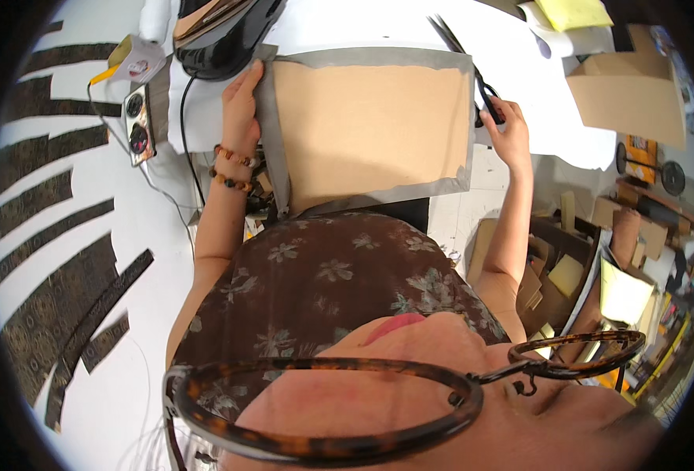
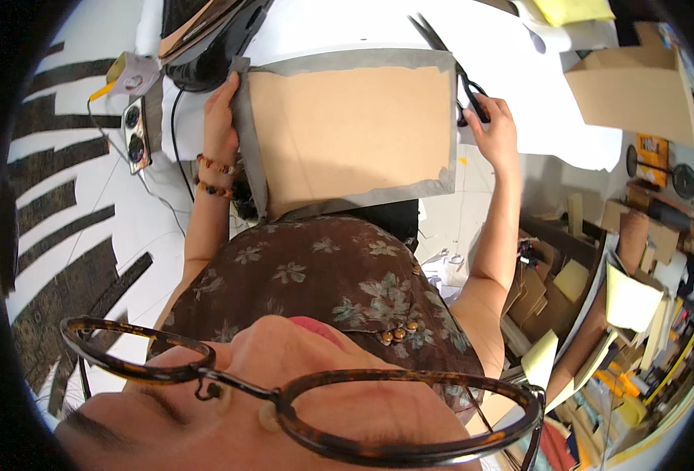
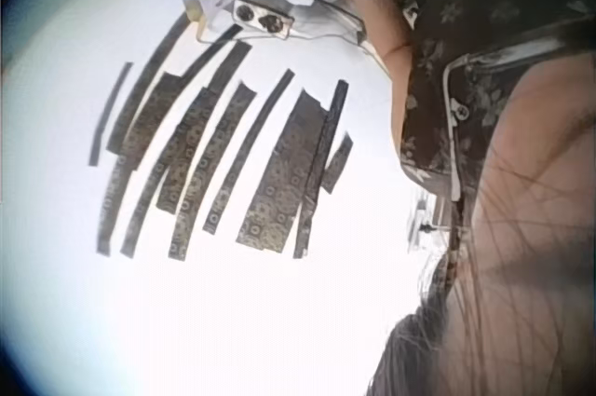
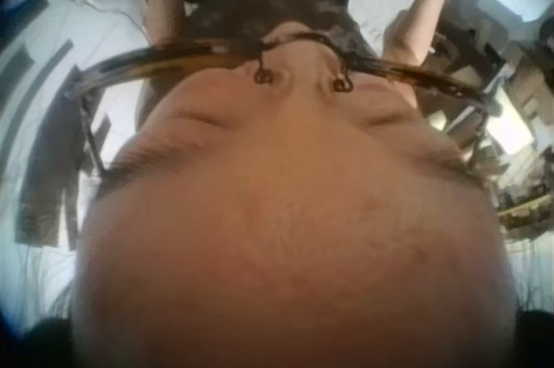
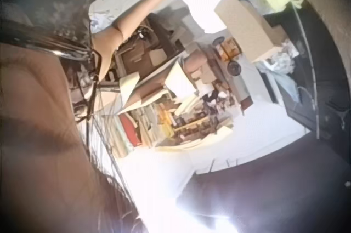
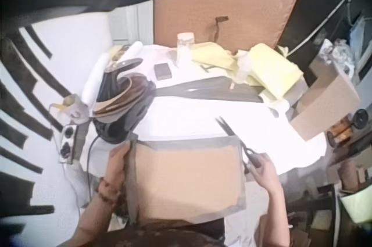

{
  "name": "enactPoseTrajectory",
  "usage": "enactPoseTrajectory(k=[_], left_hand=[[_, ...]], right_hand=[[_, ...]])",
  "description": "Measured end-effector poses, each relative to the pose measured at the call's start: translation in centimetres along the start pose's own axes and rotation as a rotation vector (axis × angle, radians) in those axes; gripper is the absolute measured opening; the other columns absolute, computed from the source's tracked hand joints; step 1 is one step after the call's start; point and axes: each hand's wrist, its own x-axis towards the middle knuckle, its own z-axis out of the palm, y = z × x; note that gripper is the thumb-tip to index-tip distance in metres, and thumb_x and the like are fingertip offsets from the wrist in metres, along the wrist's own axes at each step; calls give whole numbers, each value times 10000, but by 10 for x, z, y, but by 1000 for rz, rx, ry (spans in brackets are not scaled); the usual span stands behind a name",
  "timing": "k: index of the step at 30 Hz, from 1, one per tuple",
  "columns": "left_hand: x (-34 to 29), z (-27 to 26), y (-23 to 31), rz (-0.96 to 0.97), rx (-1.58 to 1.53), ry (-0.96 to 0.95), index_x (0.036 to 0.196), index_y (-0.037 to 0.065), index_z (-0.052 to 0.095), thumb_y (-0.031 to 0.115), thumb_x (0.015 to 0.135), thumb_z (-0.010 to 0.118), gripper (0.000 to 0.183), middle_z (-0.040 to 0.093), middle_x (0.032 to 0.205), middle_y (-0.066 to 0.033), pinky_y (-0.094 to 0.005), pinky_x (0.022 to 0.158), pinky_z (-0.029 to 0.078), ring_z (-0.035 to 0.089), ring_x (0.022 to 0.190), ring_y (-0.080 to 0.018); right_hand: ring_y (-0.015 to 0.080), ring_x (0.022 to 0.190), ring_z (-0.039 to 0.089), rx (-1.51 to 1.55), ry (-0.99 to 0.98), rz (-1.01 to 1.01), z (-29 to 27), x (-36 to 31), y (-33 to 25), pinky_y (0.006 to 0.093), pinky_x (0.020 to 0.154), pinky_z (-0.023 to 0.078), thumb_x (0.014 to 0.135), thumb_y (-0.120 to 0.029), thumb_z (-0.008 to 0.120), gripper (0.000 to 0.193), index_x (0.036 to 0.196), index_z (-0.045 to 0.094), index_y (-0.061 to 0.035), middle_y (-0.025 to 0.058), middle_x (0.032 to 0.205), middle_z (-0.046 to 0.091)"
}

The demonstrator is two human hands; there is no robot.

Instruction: The person folds a strip of light-colored fabric and uses scissors to trim its edges. They repeatedly fold and cut the fabric, then place it on a larger piece of material on the table and continue trimming.

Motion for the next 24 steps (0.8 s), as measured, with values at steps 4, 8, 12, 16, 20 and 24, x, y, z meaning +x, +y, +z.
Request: enactPoseTrajectory(k=[4,8,12,16,20,24], left_hand=[[-1,3,5,25,11,-56,1095,3,743,230,987,710,253,743,1031,-23,-238,776,516,668,880,-99],[14,12,7,-24,22,-72,1051,13,748,262,975,727,261,746,985,-20,-238,725,524,669,815,-89],[35,33,-9,-49,24,-127,1062,-7,735,301,974,729,320,742,965,-32,-248,731,528,668,802,-108],[41,63,-28,-103,4,-10,1055,-22,728,350,1002,687,378,726,949,-20,-256,767,522,650,844,-124],[55,65,-34,-50,93,-91,1036,-15,733,352,1019,664,374,704,921,3,-238,742,486,587,810,-85],[55,70,-36,-9,222,-5,1005,-2,746,329,1027,651,345,671,867,30,-240,706,467,551,773,-63]], right_hand=[[290,963,696,-124,-112,44,-2,7,-15,385,863,560,869,-295,821,512,1223,668,42,167,1094,680],[275,814,699,-187,-252,83,-16,23,-9,383,755,571,856,-306,813,463,1148,685,30,150,970,701],[317,799,691,-313,-180,66,-15,28,6,405,749,565,821,-285,784,440,1097,673,39,181,972,694],[356,830,691,-437,-112,60,-17,30,40,434,774,562,824,-315,786,511,1121,644,76,216,1009,687],[327,854,695,-334,-182,167,-35,45,55,415,783,558,832,-397,811,593,1136,650,86,210,1023,691],[307,895,689,-345,-178,330,-34,49,67,402,808,550,810,-419,829,575,1097,679,55,183,1014,696]])
